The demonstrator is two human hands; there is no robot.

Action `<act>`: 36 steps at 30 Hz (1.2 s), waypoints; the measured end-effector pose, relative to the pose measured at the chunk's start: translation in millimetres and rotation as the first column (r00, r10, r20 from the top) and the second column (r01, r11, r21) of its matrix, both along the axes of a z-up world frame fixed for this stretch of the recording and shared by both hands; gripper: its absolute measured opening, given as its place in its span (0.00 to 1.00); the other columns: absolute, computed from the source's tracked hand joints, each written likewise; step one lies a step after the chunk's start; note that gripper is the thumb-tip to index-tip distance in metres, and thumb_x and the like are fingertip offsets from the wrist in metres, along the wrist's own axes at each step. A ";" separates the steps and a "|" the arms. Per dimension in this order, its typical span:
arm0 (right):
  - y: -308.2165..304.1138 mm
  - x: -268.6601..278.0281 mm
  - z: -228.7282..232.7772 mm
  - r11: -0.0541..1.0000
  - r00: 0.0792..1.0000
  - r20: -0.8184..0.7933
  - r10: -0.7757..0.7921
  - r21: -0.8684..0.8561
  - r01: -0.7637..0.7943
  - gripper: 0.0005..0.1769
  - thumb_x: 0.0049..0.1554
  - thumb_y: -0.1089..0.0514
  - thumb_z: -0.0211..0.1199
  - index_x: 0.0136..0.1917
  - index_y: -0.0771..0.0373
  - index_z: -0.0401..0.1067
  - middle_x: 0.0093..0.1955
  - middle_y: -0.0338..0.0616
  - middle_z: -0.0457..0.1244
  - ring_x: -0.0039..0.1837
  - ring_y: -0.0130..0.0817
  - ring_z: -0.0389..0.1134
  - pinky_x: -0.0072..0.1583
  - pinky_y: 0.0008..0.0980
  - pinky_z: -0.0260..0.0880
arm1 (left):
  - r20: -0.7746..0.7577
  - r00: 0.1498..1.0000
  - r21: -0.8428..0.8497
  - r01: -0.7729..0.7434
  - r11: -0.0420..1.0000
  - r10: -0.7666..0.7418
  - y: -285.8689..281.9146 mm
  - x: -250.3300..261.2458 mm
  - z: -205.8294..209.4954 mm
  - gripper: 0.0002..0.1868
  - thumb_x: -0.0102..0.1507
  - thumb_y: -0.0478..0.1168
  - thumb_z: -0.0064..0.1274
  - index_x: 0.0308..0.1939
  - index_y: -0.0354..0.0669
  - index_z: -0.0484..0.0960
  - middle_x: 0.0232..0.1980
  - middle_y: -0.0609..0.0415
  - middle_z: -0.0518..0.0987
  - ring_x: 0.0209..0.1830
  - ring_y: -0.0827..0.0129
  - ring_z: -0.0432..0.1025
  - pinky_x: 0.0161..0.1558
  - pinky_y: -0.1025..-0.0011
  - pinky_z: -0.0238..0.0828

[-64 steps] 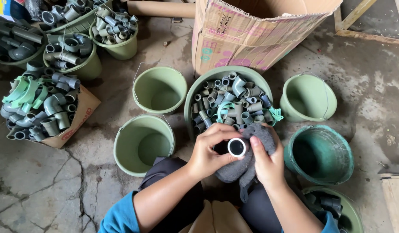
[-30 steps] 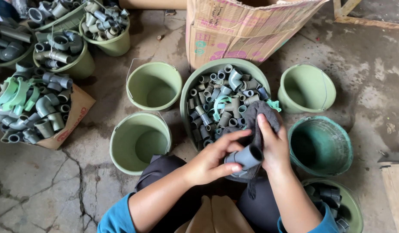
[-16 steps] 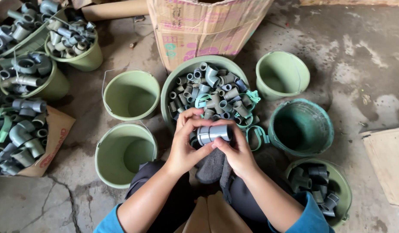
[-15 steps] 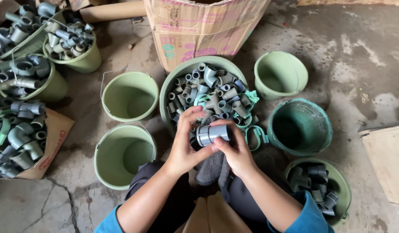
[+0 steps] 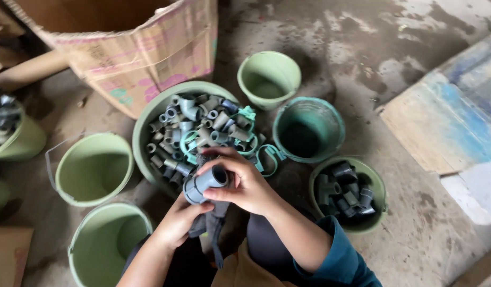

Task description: The person sits on the floor and wipes individual plastic pipe fittings with a cloth, picking them from a bucket and placing them into another bucket. The person handles each fitting one at a time, rotating it to wipe all sides before moving to the next item.

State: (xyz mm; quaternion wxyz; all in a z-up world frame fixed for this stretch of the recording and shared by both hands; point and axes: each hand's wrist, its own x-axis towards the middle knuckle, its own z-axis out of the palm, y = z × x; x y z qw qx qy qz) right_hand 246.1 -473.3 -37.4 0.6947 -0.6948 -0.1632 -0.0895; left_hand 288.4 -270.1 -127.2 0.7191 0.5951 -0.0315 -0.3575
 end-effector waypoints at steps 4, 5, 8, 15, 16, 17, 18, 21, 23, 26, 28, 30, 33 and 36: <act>-49.9 -23.9 18.5 0.996 0.997 -0.082 0.017 -0.084 -0.023 0.15 0.59 0.51 0.66 0.59 0.53 0.74 0.64 0.42 0.67 0.82 0.41 0.55 0.77 0.45 0.60 | -0.061 0.986 0.146 0.165 0.975 -0.158 -27.3 2.7 20.9 0.50 0.46 0.33 0.56 0.76 0.48 0.67 0.71 0.58 0.71 0.67 0.69 0.63 0.64 0.71 0.57; -60.6 -31.5 21.5 0.997 0.989 -0.149 0.020 -0.069 -0.031 0.17 0.59 0.47 0.65 0.59 0.53 0.73 0.66 0.44 0.65 0.77 0.38 0.59 0.73 0.41 0.58 | -0.008 0.971 0.102 0.237 0.966 -0.237 -34.3 1.0 13.5 0.51 0.46 0.36 0.59 0.77 0.47 0.65 0.72 0.55 0.70 0.69 0.67 0.63 0.67 0.70 0.54; -100.3 -56.9 22.5 0.997 0.970 -0.242 0.038 0.073 -0.021 0.23 0.57 0.40 0.65 0.58 0.55 0.74 0.65 0.45 0.65 0.71 0.34 0.63 0.66 0.34 0.60 | -0.018 0.913 -0.011 0.406 0.914 -0.406 -77.5 -5.0 18.5 0.54 0.47 0.39 0.61 0.78 0.46 0.59 0.71 0.49 0.72 0.69 0.62 0.66 0.68 0.66 0.57; -228.0 -135.5 -26.9 0.643 0.894 -0.218 0.391 0.760 -0.096 0.29 0.65 0.47 0.69 0.68 0.69 0.67 0.86 0.66 0.32 0.74 0.54 0.60 0.58 0.58 0.77 | -0.275 0.773 -0.119 0.563 0.818 -0.572 -180.2 -12.3 26.2 0.46 0.46 0.37 0.52 0.73 0.40 0.69 0.64 0.40 0.79 0.62 0.51 0.74 0.59 0.60 0.71; -245.2 -151.6 -35.8 0.642 0.897 -0.220 0.383 0.762 -0.087 0.29 0.65 0.47 0.69 0.68 0.69 0.67 0.86 0.66 0.32 0.74 0.54 0.60 0.58 0.58 0.77 | -0.279 0.766 -0.119 0.571 0.812 -0.579 -188.3 -12.3 27.9 0.46 0.46 0.37 0.52 0.73 0.40 0.69 0.64 0.40 0.79 0.62 0.51 0.74 0.59 0.60 0.71; -262.0 -167.9 -44.5 0.753 0.945 -0.276 0.177 0.656 0.051 0.30 0.65 0.45 0.66 0.69 0.69 0.65 0.80 0.66 0.45 0.73 0.60 0.61 0.55 0.53 0.79 | -0.295 0.797 0.106 0.576 0.810 -0.528 -196.3 -12.0 29.8 0.46 0.49 0.39 0.52 0.75 0.45 0.69 0.61 0.45 0.80 0.60 0.57 0.73 0.60 0.65 0.67; -279.1 -182.3 -53.8 0.821 0.954 -0.298 -0.036 0.535 0.198 0.30 0.66 0.44 0.62 0.69 0.69 0.64 0.74 0.66 0.58 0.73 0.66 0.61 0.52 0.48 0.82 | -0.295 0.830 0.328 0.554 0.765 -0.474 -204.2 -10.6 31.6 0.45 0.51 0.41 0.51 0.76 0.50 0.68 0.57 0.51 0.80 0.58 0.63 0.72 0.60 0.69 0.63; -311.0 -204.6 -108.4 0.630 0.575 -0.673 -0.465 0.206 0.749 0.24 0.60 0.59 0.58 0.63 0.80 0.65 0.61 0.61 0.64 0.61 0.55 0.70 0.49 0.70 0.75 | -0.258 0.835 0.052 0.515 0.856 -0.487 -213.9 -15.6 -0.7 0.45 0.57 0.38 0.57 0.79 0.40 0.61 0.74 0.34 0.69 0.71 0.42 0.66 0.65 0.48 0.64; -326.0 -202.4 -152.4 0.586 0.454 -0.701 -0.550 0.064 0.808 0.23 0.57 0.63 0.65 0.63 0.76 0.68 0.60 0.58 0.63 0.59 0.55 0.70 0.51 0.65 0.76 | -0.308 0.829 0.093 0.515 0.852 -0.467 -229.9 -14.4 -7.0 0.46 0.58 0.41 0.57 0.79 0.41 0.59 0.74 0.34 0.68 0.69 0.42 0.67 0.63 0.48 0.67; -346.4 -199.0 -212.7 0.474 0.183 -0.600 -0.778 -0.371 0.798 0.29 0.47 0.59 0.78 0.62 0.60 0.73 0.57 0.47 0.66 0.60 0.49 0.70 0.55 0.51 0.77 | -0.380 0.813 0.157 0.527 0.835 -0.441 -252.1 -20.0 -4.1 0.47 0.59 0.44 0.58 0.81 0.43 0.56 0.76 0.35 0.65 0.69 0.42 0.68 0.61 0.48 0.71; -359.3 -193.0 -250.2 0.364 0.082 -0.434 -0.897 -0.620 0.695 0.35 0.41 0.52 0.85 0.61 0.48 0.76 0.56 0.38 0.70 0.62 0.43 0.71 0.57 0.42 0.77 | -0.396 0.809 0.185 0.533 0.825 -0.434 -263.7 -24.5 -8.5 0.48 0.59 0.45 0.59 0.81 0.44 0.56 0.77 0.35 0.64 0.70 0.42 0.67 0.60 0.47 0.71; -367.5 -187.9 -287.1 0.310 0.163 -0.277 -0.947 -0.659 0.685 0.33 0.42 0.61 0.82 0.60 0.57 0.74 0.55 0.49 0.70 0.62 0.49 0.71 0.53 0.37 0.79 | -0.434 0.798 0.148 0.521 0.840 -0.418 -270.0 -30.0 -23.1 0.49 0.58 0.46 0.61 0.81 0.45 0.57 0.75 0.36 0.67 0.66 0.43 0.70 0.57 0.45 0.73; -368.3 -177.2 -300.5 0.247 0.236 -0.157 -0.959 -0.874 0.419 0.29 0.45 0.53 0.79 0.59 0.41 0.75 0.52 0.30 0.69 0.59 0.36 0.73 0.56 0.34 0.78 | -0.421 0.808 0.178 0.520 0.836 -0.413 -277.4 -32.6 -28.7 0.48 0.59 0.45 0.60 0.80 0.42 0.56 0.76 0.34 0.65 0.67 0.42 0.69 0.56 0.44 0.74; -357.5 -168.0 -291.2 0.181 0.306 -0.101 -0.947 -0.952 0.247 0.26 0.51 0.57 0.73 0.62 0.49 0.74 0.58 0.42 0.67 0.62 0.48 0.71 0.60 0.46 0.77 | -0.412 0.808 0.199 0.531 0.823 -0.422 -282.2 -34.6 -5.7 0.48 0.59 0.46 0.59 0.80 0.41 0.55 0.78 0.35 0.62 0.71 0.42 0.66 0.59 0.46 0.74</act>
